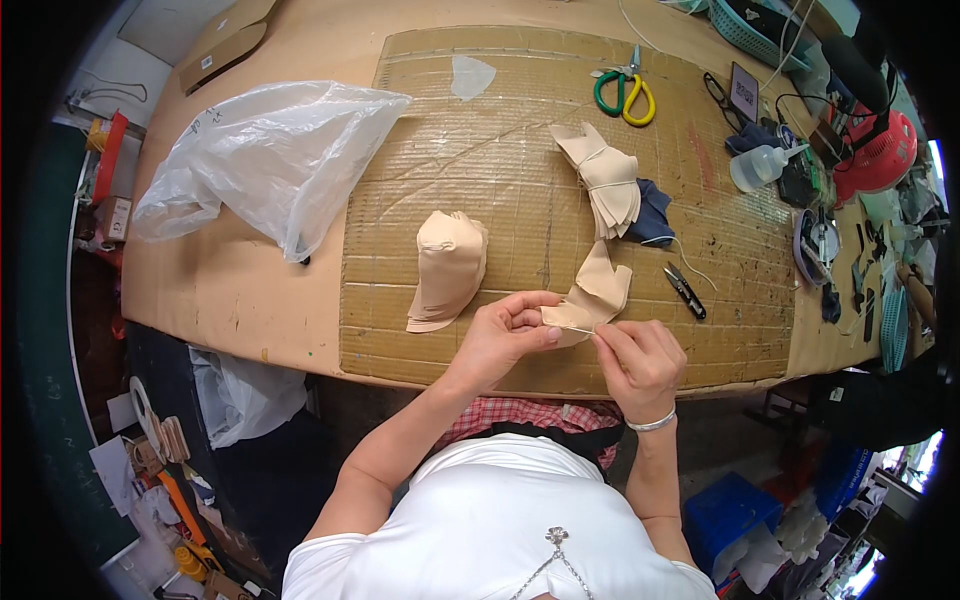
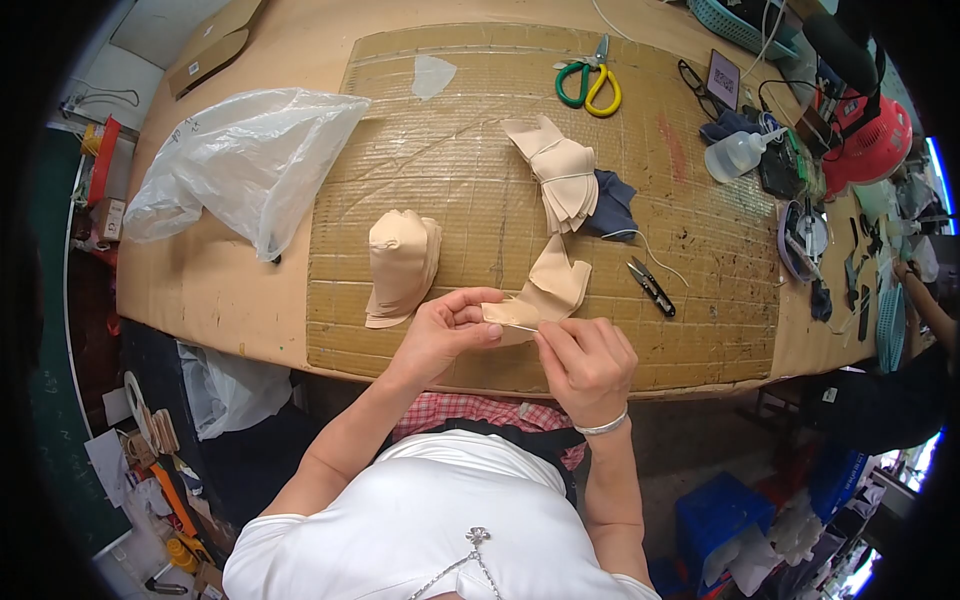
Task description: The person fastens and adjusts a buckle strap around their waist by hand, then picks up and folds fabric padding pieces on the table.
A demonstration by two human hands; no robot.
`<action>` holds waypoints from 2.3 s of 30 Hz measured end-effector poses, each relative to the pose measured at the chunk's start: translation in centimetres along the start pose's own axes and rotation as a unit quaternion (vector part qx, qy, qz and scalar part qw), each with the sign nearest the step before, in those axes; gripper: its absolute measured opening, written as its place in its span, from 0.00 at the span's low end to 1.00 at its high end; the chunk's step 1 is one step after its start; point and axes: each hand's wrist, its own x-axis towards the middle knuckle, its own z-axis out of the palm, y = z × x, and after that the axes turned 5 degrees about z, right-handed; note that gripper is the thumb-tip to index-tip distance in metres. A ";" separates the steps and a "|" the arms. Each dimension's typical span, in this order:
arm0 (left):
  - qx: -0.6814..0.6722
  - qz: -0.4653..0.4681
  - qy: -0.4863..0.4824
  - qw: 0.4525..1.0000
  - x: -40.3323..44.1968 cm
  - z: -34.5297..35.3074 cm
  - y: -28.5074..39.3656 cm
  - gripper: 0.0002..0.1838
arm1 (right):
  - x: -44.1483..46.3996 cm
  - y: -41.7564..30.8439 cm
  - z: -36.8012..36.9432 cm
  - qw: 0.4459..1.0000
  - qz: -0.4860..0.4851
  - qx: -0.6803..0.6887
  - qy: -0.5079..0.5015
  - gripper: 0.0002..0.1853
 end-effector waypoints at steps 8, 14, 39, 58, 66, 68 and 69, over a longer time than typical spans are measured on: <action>0.010 0.010 -0.001 1.000 0.0 0.2 -0.2 0.22 | 0.0 -0.3 0.6 1.000 0.006 0.004 -0.003 0.07; 0.025 0.025 -0.003 0.999 0.1 0.3 -0.4 0.22 | 0.0 -0.8 1.4 1.000 0.016 0.021 0.004 0.07; -0.139 0.039 0.063 0.988 0.6 0.9 -2.2 0.29 | -1.1 -2.4 2.4 0.977 0.189 0.100 -0.019 0.04; -0.219 0.020 0.067 0.973 1.0 1.0 -2.2 0.28 | -2.0 -2.5 4.2 0.927 0.299 0.223 -0.045 0.04; -0.204 0.139 0.080 0.966 1.6 1.0 -3.5 0.22 | -2.1 -3.7 6.1 0.922 0.281 0.265 0.010 0.05; -0.198 0.157 0.096 0.963 2.0 1.5 -3.7 0.20 | -2.1 -3.8 6.7 0.925 0.277 0.258 0.017 0.06; -0.191 0.176 0.114 0.959 2.1 1.6 -3.8 0.19 | -2.1 -4.0 7.0 0.919 0.282 0.273 0.023 0.06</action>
